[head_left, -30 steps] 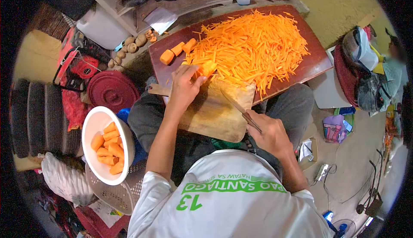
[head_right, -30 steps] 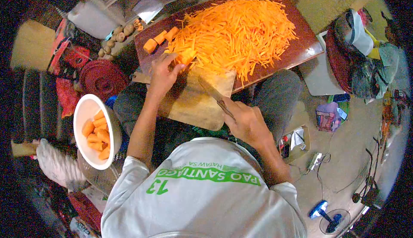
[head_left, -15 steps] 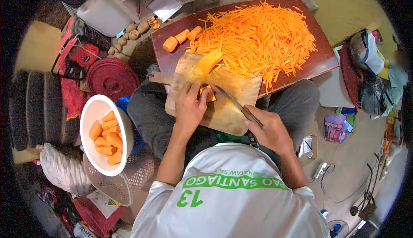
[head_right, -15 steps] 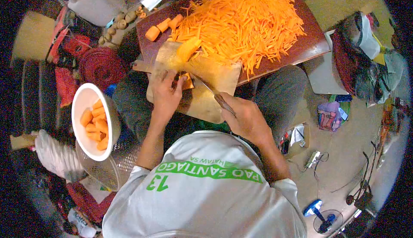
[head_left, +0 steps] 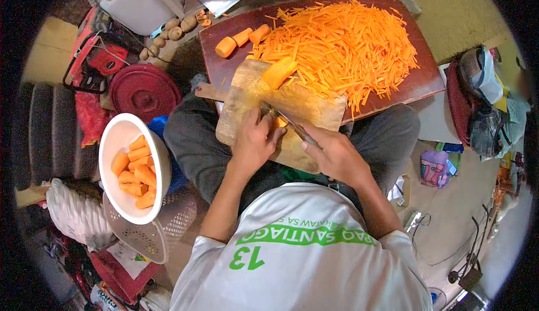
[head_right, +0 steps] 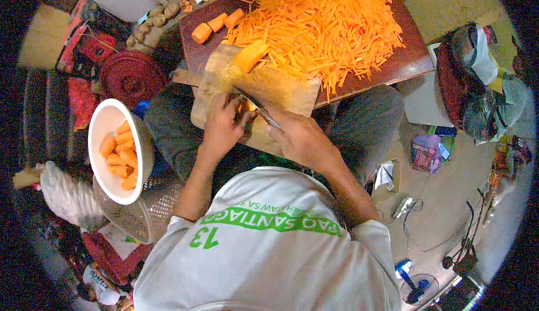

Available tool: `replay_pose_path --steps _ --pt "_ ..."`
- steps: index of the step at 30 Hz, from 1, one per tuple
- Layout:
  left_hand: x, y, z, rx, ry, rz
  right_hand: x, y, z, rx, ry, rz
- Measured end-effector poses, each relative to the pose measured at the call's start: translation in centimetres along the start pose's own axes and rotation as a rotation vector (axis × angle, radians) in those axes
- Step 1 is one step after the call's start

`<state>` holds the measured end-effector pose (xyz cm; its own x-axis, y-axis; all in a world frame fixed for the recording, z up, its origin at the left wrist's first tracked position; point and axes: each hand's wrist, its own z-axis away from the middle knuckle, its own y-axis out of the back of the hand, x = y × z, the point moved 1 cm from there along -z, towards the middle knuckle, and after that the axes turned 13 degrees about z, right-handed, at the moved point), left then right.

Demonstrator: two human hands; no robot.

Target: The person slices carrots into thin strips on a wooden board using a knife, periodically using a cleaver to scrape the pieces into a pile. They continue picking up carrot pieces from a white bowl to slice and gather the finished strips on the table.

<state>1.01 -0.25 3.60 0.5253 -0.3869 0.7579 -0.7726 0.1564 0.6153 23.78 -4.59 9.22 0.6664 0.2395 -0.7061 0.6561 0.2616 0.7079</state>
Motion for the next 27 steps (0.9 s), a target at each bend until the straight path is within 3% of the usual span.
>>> replay_pose_path --steps 11,14,17,20,27 --pt "0.9 -0.4 1.7 0.015 -0.144 -0.036 -2.2 0.0 2.5 -0.167 -0.123 0.229" --pt "0.7 -0.3 2.0 -0.065 -0.121 -0.042 -2.2 0.1 4.2 -0.110 -0.023 0.247" --pt "0.6 -0.2 2.2 -0.141 -0.056 -0.053 -3.9 1.7 4.7 -0.280 -0.183 0.294" --pt "0.8 -0.2 2.2 -0.139 -0.073 -0.075 -2.3 0.3 4.3 -0.178 -0.086 0.174" --pt "1.1 -0.2 1.9 -0.043 -0.137 -0.070 -2.2 -1.4 -0.7 -0.151 -0.062 0.290"
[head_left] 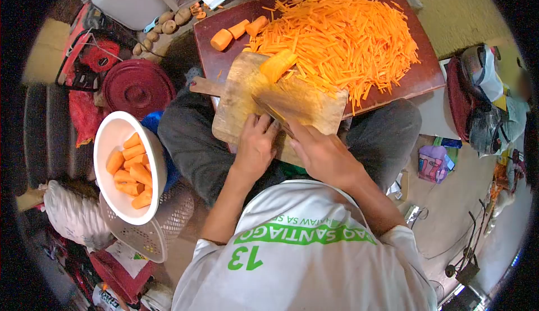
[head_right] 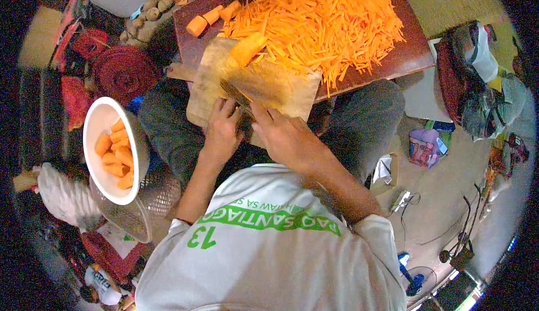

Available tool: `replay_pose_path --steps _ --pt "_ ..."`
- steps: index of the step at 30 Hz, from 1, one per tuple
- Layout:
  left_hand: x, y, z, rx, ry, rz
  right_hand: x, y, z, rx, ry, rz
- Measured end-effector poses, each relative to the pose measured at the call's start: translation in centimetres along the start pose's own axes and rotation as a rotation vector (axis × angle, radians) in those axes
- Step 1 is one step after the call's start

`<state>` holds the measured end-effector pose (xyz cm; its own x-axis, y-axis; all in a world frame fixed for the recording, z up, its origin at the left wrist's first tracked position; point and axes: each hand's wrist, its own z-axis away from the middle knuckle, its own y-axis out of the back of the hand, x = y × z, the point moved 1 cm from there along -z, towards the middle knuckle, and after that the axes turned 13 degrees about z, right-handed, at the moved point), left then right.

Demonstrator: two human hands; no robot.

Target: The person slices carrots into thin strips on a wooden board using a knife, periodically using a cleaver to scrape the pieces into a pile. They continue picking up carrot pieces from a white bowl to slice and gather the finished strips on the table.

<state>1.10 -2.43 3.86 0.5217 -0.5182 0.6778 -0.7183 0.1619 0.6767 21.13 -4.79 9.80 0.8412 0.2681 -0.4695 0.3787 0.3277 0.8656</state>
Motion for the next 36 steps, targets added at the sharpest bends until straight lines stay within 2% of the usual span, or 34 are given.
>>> replay_pose_path --steps 5,11,17,20,23,29,32,36 --pt "-0.1 0.0 0.1 0.017 0.002 0.027 -0.2 1.4 3.0 -0.109 -0.058 -0.060" --pt "-0.4 -0.2 0.0 0.023 -0.019 0.017 0.1 -0.8 -0.4 0.040 0.033 -0.033" --pt "-0.2 0.0 0.3 0.020 -0.007 0.011 0.0 0.7 3.8 -0.043 -0.066 -0.146" --pt "-0.5 -0.1 0.4 -0.023 0.014 0.023 -0.1 0.1 2.6 -0.073 -0.095 -0.126" --pt "0.1 0.0 0.4 -0.022 0.012 0.012 0.3 -1.3 -0.3 0.126 0.078 -0.038" --pt "-0.3 -0.2 0.6 0.026 -0.031 -0.017 -0.4 0.6 2.6 -0.076 0.002 -0.064" --pt "-0.5 -0.2 0.4 -0.009 -0.026 -0.013 -0.6 -0.2 1.7 0.027 0.003 -0.092" --pt "0.3 0.3 0.3 -0.038 -0.010 -0.027 -0.2 -0.8 -0.2 0.030 0.008 -0.060"
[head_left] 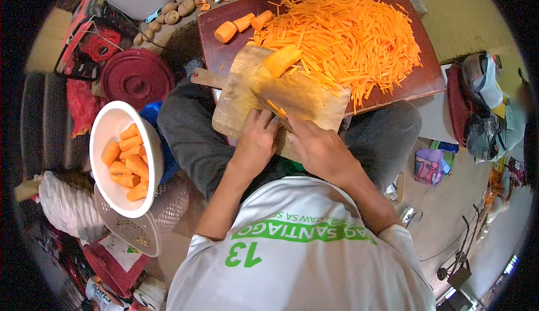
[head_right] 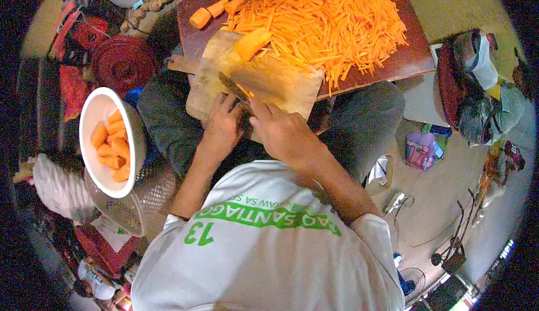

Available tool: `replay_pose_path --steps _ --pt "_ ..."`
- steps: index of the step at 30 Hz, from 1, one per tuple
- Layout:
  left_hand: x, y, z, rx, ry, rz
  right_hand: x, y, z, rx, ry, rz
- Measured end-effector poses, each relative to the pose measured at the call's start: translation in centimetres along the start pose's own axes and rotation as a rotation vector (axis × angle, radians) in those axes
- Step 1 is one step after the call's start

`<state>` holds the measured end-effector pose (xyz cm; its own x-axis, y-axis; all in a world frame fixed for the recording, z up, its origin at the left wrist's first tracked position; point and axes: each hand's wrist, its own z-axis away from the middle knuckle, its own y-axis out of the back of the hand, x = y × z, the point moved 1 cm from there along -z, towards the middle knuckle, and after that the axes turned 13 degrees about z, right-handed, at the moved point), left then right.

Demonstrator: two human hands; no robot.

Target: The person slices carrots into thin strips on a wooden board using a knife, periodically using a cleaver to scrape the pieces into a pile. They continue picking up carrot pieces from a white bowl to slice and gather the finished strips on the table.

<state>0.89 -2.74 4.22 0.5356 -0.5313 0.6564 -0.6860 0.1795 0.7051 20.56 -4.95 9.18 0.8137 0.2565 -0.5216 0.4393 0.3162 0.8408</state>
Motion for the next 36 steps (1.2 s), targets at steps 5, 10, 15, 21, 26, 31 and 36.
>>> replay_pose_path --steps 5,10,15,21,26,31,36 --pt "-0.2 -0.3 0.3 0.003 0.044 0.047 -0.6 2.7 2.9 -0.192 -0.113 -0.082" --pt "-0.4 -0.3 -0.1 0.067 -0.058 0.002 0.1 0.1 0.1 -0.022 -0.012 -0.012" --pt "-0.6 -0.4 0.1 0.022 0.001 0.020 -0.6 1.9 1.4 -0.080 -0.087 -0.038" --pt "-0.2 -0.1 -0.1 -0.008 0.007 0.021 -0.1 0.6 0.5 -0.025 -0.044 -0.033" --pt "-0.2 0.7 0.3 -0.048 -0.003 0.039 -0.1 1.2 0.7 -0.045 -0.060 0.003" --pt "-0.4 0.4 0.1 -0.032 -0.021 0.090 -0.7 1.1 2.2 -0.039 -0.039 -0.075" --pt "-0.3 0.6 0.5 -0.050 -0.035 0.053 -0.6 0.3 0.1 0.013 0.010 0.007"
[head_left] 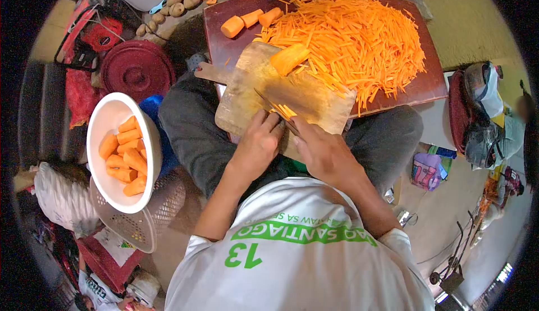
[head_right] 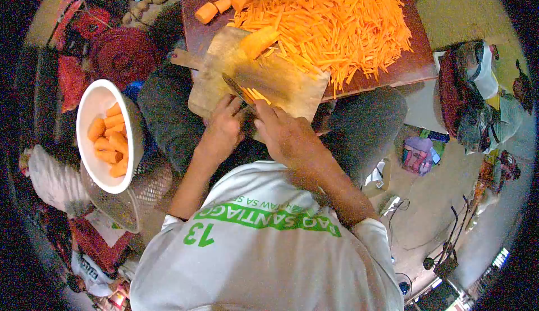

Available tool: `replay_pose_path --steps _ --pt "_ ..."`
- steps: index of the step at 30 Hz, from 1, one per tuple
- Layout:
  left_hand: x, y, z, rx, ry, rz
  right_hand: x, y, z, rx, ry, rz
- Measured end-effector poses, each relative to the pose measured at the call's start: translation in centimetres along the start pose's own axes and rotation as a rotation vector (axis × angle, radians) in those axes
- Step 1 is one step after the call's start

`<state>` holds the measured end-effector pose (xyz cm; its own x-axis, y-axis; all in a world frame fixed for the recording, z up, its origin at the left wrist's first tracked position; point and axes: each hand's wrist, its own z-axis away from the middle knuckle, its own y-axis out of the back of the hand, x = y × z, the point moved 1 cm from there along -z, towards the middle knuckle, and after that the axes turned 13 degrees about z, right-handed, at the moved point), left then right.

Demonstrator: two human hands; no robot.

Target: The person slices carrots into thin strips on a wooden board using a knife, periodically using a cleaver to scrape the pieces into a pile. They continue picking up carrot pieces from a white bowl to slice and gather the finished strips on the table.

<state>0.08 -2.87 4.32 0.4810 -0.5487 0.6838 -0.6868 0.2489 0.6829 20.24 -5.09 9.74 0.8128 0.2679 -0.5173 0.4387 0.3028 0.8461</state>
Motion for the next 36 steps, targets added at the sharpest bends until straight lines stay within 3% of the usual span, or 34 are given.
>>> replay_pose_path --steps 2,5,11,17,23,26,28,32,36 --pt "-0.2 0.0 0.2 -0.011 0.002 -0.010 0.0 0.8 0.9 -0.117 -0.076 0.017" --pt "-0.3 0.0 0.6 0.002 0.007 -0.003 0.1 1.1 3.4 -0.109 -0.078 -0.035" --pt "-0.7 -0.3 0.6 0.019 -0.033 -0.026 0.0 -0.2 -0.3 0.059 0.055 -0.017" --pt "-0.6 -0.3 0.8 0.052 -0.031 -0.002 0.0 1.1 3.2 -0.098 -0.064 -0.055" --pt "-0.7 -0.2 0.8 0.037 -0.047 -0.021 -0.8 -0.1 0.2 0.060 0.031 0.011" --pt "-0.8 0.1 0.9 0.007 -0.031 -0.014 -0.5 0.8 0.6 -0.119 -0.078 -0.067" --pt "-0.8 0.0 1.2 0.008 -0.020 0.004 -0.4 1.3 2.2 -0.119 -0.057 -0.074" --pt "-0.8 0.0 0.9 0.017 -0.056 -0.020 0.1 -1.0 1.7 0.033 0.006 0.008" --pt "-1.5 -0.6 1.1 0.041 -0.093 -0.040 -0.7 0.2 0.0 0.033 0.029 0.025"
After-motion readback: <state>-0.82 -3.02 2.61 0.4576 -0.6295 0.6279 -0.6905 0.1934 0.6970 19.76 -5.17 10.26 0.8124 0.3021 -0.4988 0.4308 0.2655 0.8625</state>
